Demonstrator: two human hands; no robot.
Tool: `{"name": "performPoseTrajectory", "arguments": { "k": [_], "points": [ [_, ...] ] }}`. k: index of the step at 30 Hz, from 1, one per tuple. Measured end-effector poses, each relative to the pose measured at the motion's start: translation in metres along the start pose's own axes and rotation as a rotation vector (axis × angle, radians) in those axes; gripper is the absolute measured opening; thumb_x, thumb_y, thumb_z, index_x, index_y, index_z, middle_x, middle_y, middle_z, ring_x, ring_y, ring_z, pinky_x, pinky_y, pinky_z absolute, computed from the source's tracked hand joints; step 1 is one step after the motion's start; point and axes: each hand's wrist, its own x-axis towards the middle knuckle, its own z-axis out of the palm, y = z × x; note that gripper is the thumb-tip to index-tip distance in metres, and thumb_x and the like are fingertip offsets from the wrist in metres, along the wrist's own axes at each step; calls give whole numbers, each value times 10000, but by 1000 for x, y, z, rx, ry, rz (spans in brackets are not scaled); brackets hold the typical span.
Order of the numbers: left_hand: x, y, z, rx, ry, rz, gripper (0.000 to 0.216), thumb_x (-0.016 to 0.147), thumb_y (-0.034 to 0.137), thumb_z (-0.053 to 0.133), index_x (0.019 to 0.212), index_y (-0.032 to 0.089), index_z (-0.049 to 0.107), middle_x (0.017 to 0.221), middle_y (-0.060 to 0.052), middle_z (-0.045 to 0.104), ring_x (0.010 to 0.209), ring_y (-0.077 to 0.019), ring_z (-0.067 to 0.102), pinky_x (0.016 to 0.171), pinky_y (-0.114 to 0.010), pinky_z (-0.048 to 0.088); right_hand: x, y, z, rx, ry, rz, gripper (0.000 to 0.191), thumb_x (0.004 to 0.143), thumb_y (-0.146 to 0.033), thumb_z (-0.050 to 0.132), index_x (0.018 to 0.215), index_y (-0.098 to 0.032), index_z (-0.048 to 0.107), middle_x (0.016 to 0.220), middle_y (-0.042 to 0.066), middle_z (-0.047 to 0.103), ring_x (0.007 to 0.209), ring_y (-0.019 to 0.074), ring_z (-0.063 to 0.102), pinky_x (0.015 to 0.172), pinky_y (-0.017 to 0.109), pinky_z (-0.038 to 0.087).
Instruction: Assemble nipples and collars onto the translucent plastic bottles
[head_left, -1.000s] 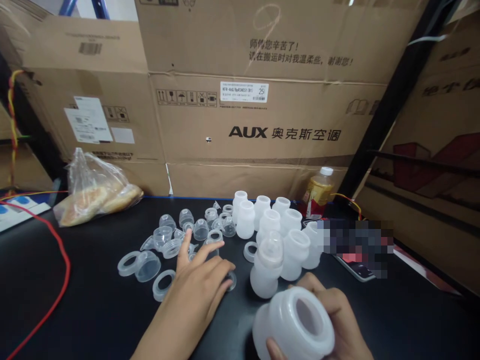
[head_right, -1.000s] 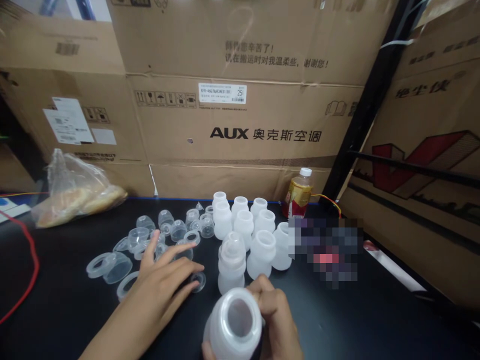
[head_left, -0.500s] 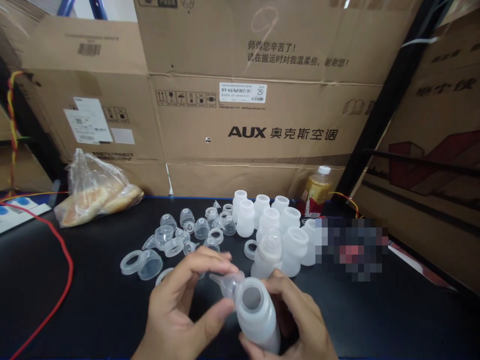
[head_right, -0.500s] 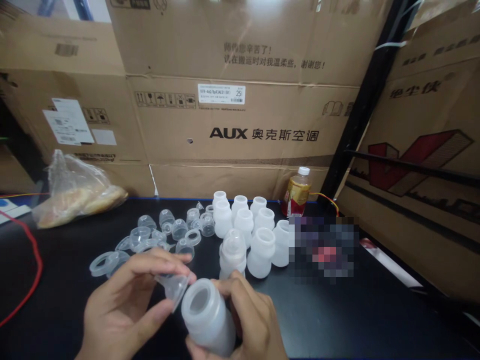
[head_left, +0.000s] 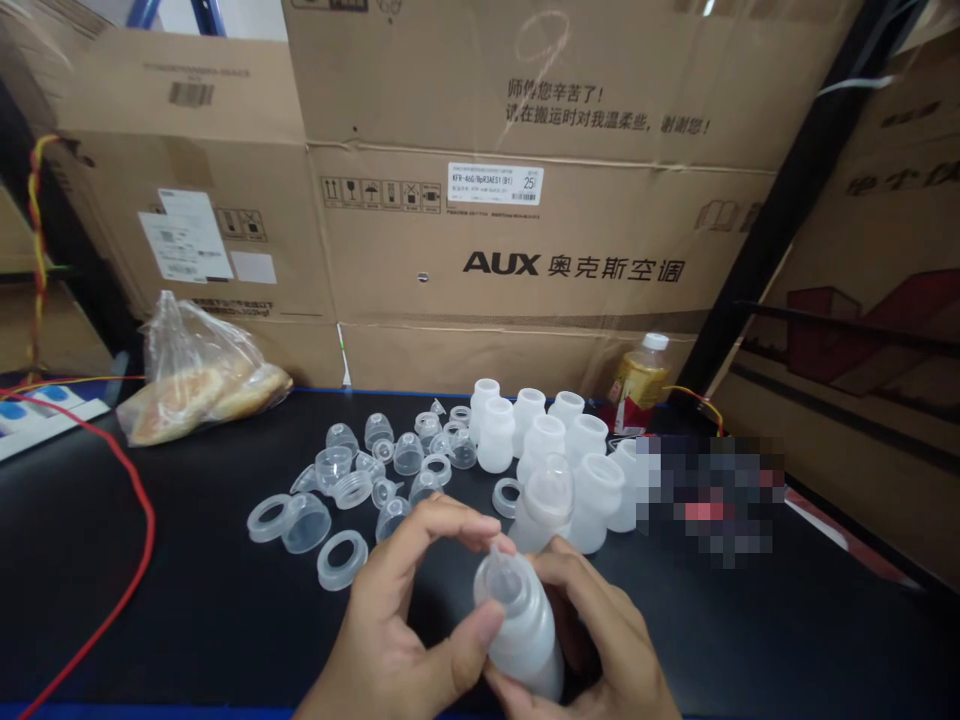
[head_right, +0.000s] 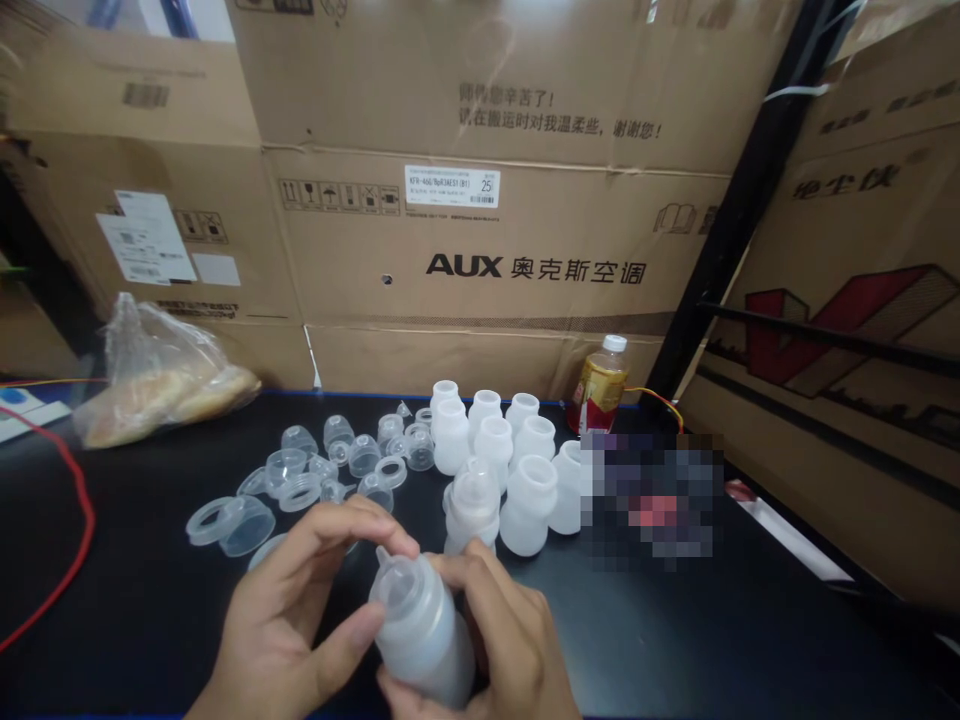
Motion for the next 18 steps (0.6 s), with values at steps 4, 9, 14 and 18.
{"name": "performPoseTrajectory", "arguments": {
  "k": [4, 9, 14, 18],
  "points": [
    [2, 2, 2, -13, -4, -15, 358, 995, 324, 821, 1324, 394, 698, 1123, 58, 792, 1062, -120, 730, 1020, -192, 579, 2, -2, -1, -21, -3, -17, 547, 797, -184, 850, 1279, -292, 614, 906, -56, 674, 681, 131, 706, 582, 215, 558],
    [4, 2, 2, -1, 20, -6, 367, 968, 322, 840, 1308, 385, 718, 1084, 40, 795, 1021, -136, 739, 972, -202, 599, 1, -2, -1, -26, -13, -15, 552, 812, -216, 860, 1296, -292, 606, 897, -52, 674, 671, 138, 697, 571, 220, 560],
    [4, 2, 3, -18, 26, -17, 416, 939, 286, 851, 1315, 396, 713, 1079, 43, 785, 1005, -143, 726, 968, -232, 602, -5, 0, -5, -100, -35, -4, 605, 838, -322, 888, 1363, -301, 587, 918, -39, 742, 649, 155, 729, 532, 241, 561],
    [2, 2, 2, -28, 4, -25, 433, 927, 240, 837, 1307, 398, 702, 1085, 59, 767, 1016, -133, 700, 975, -225, 579, -16, -1, -3, -180, 1, 34, 621, 885, -439, 876, 1417, -320, 579, 1072, 4, 831, 527, 129, 648, 460, 263, 535]
  ]
}}
